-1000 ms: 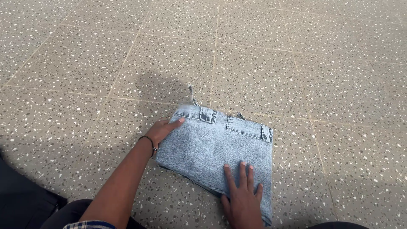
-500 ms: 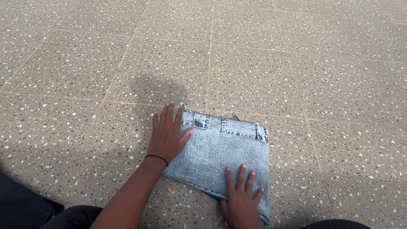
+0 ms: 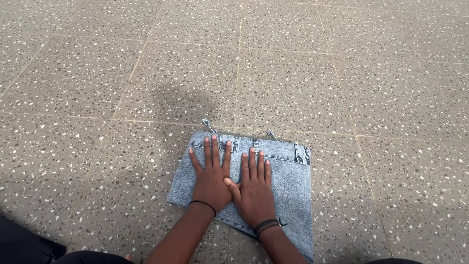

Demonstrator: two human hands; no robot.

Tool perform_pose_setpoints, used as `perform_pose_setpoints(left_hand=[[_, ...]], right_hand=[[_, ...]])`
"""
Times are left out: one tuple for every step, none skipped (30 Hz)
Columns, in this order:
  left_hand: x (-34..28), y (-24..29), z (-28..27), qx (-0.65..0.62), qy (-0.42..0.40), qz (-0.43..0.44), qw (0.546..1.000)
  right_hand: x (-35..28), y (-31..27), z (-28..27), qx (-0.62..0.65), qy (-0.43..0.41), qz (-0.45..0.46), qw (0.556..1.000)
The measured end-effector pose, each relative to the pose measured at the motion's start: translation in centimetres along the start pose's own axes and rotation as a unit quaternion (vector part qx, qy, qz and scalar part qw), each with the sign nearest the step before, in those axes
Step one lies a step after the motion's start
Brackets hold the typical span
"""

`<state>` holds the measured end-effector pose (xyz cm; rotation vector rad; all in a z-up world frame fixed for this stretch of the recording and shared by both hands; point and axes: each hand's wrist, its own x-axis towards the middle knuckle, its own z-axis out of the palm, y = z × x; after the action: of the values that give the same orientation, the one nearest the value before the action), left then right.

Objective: The person folds various pairs of denim pants while sitting on an outdoor tiled floor.

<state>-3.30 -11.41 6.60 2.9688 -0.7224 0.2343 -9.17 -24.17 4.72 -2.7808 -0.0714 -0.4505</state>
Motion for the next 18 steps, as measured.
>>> perform_pose_setpoints(left_hand=[[0.1,0.0,0.0,-0.014,0.003,-0.005,1.000],[0.1,-0.1,0.1,-0.028,0.005,-0.010,1.000],[0.0,-0.1,0.1,-0.027,0.004,-0.010,1.000],[-0.1,0.0,0.0,-0.037,0.019,-0.005,0.999],[0.1,-0.1,0.0,-0.046,0.037,-0.001,0.998],[0.3,-0.3,-0.4,-0.045,0.039,-0.001,0.998],[0.1,-0.2,-0.7,-0.060,0.015,-0.004,0.998],[-0.1,-0.1,-1.1,-0.076,-0.009,-0.007,0.997],[0.1,-0.1,-1.1,-0.078,-0.007,-0.006,0.997],[0.3,0.0,-1.3,-0.065,-0.045,-0.002,0.997],[0.1,-0.3,-1.6,-0.050,-0.085,-0.003,0.995],[-0.5,-0.2,-2.4,-0.051,-0.083,-0.006,0.995],[-0.5,-0.6,-3.4,-0.022,-0.155,-0.003,0.988],[-0.5,-1.0,-4.4,0.006,-0.226,-0.001,0.974],[-1.4,-1.4,-6.0,0.005,-0.223,-0.001,0.975],[-2.3,-1.9,-7.4,0.040,-0.318,0.007,0.947],[-3.4,-2.2,-8.7,0.073,-0.410,0.018,0.909],[-3.9,-3.0,-8.5,0.070,-0.410,0.018,0.909]], right_hand=[[0.0,0.0,-0.1,-0.009,0.005,-0.002,1.000],[0.0,-0.1,-0.3,-0.018,0.009,-0.005,1.000],[-0.2,0.1,-0.5,-0.017,0.009,-0.004,1.000],[-0.5,0.3,-0.7,-0.025,0.019,0.009,0.999],[-0.5,0.5,-0.8,-0.034,0.030,0.019,0.999],[-0.8,1.0,-1.0,-0.034,0.033,0.018,0.999],[-1.6,1.6,-1.4,-0.068,0.031,0.024,0.997],[-2.5,2.1,-1.7,-0.101,0.029,0.030,0.994],[-3.2,3.0,-2.1,-0.104,0.030,0.030,0.994],[-4.0,3.8,-2.5,-0.107,0.023,0.053,0.993],[-4.8,4.3,-2.8,-0.107,0.015,0.074,0.991],[-6.1,5.1,-3.0,-0.107,0.014,0.070,0.992],[-6.8,5.7,-2.8,-0.122,-0.014,0.075,0.990],[-7.4,6.3,-2.6,-0.137,-0.042,0.080,0.987],[-8.2,6.1,-4.1,-0.139,-0.040,0.078,0.986],[-8.9,5.9,-5.5,-0.159,-0.179,0.102,0.966],[-9.9,5.8,-7.0,-0.177,-0.315,0.126,0.924],[-10.1,5.6,-8.0,-0.180,-0.316,0.126,0.923]])
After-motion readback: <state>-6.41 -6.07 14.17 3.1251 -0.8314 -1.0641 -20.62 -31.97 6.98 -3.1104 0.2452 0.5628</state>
